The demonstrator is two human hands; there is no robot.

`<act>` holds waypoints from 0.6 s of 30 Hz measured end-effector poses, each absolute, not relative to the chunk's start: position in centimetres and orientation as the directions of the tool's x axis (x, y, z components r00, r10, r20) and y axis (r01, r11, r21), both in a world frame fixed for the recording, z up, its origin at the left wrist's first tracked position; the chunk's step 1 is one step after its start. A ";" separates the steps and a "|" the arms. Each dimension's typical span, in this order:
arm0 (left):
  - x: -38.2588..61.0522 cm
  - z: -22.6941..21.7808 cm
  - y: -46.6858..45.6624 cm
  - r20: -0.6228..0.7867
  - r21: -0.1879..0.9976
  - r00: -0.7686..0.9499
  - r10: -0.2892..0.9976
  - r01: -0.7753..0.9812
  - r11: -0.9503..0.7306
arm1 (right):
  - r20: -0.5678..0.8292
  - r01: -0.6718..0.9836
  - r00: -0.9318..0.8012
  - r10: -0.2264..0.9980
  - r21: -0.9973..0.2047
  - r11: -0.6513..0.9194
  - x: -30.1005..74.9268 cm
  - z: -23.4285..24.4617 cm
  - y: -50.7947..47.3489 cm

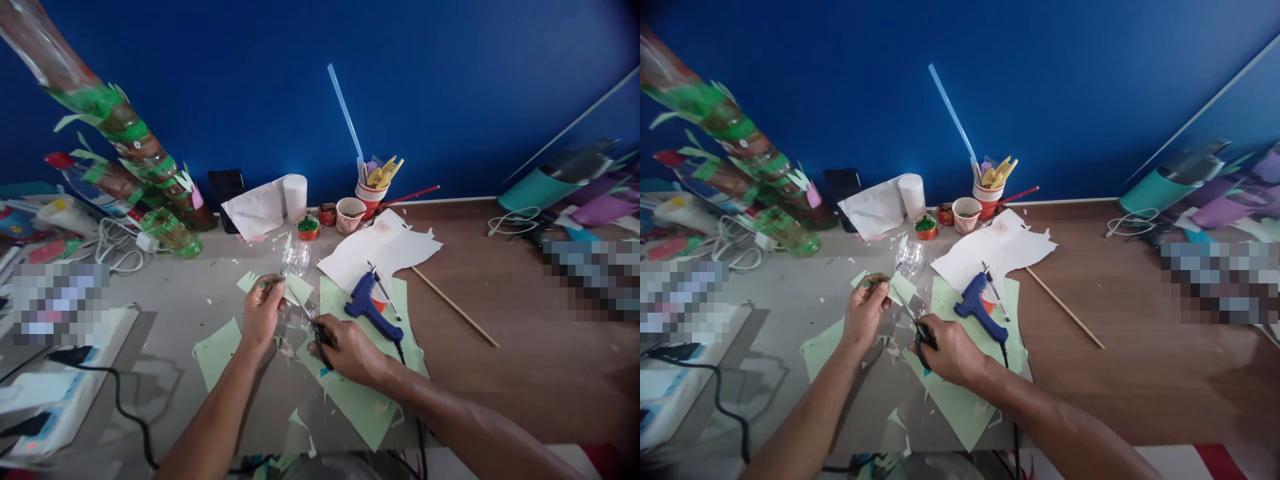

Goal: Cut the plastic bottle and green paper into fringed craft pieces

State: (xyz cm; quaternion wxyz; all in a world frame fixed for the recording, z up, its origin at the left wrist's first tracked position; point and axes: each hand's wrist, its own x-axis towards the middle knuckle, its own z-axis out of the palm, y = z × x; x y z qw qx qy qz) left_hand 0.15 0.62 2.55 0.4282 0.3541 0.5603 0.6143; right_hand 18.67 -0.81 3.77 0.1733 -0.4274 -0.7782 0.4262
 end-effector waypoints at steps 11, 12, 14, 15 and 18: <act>0.9 2.4 0.5 -0.098 0.984 -0.292 0.951 -0.173 0.048 | -0.120 0.488 -0.550 0.827 -0.849 0.202 18.7 3.5 -0.5; 0.9 2.4 0.5 -0.100 0.983 -0.289 0.952 -0.177 0.050 | -0.120 0.487 -0.548 0.828 -0.850 0.199 18.7 3.5 -0.5; 0.9 2.6 0.4 -0.105 0.981 -0.276 0.955 -0.186 0.054 | -0.119 0.484 -0.542 0.832 -0.853 0.193 18.7 3.5 -0.5; 0.9 2.7 0.4 -0.109 0.980 -0.266 0.958 -0.191 0.058 | -0.118 0.480 -0.540 0.833 -0.856 0.190 18.7 3.4 -0.4; 1.1 2.9 0.4 -0.112 0.977 -0.224 0.968 -0.202 0.066 | -0.112 0.454 -0.536 0.837 -0.874 0.173 18.8 3.4 -0.4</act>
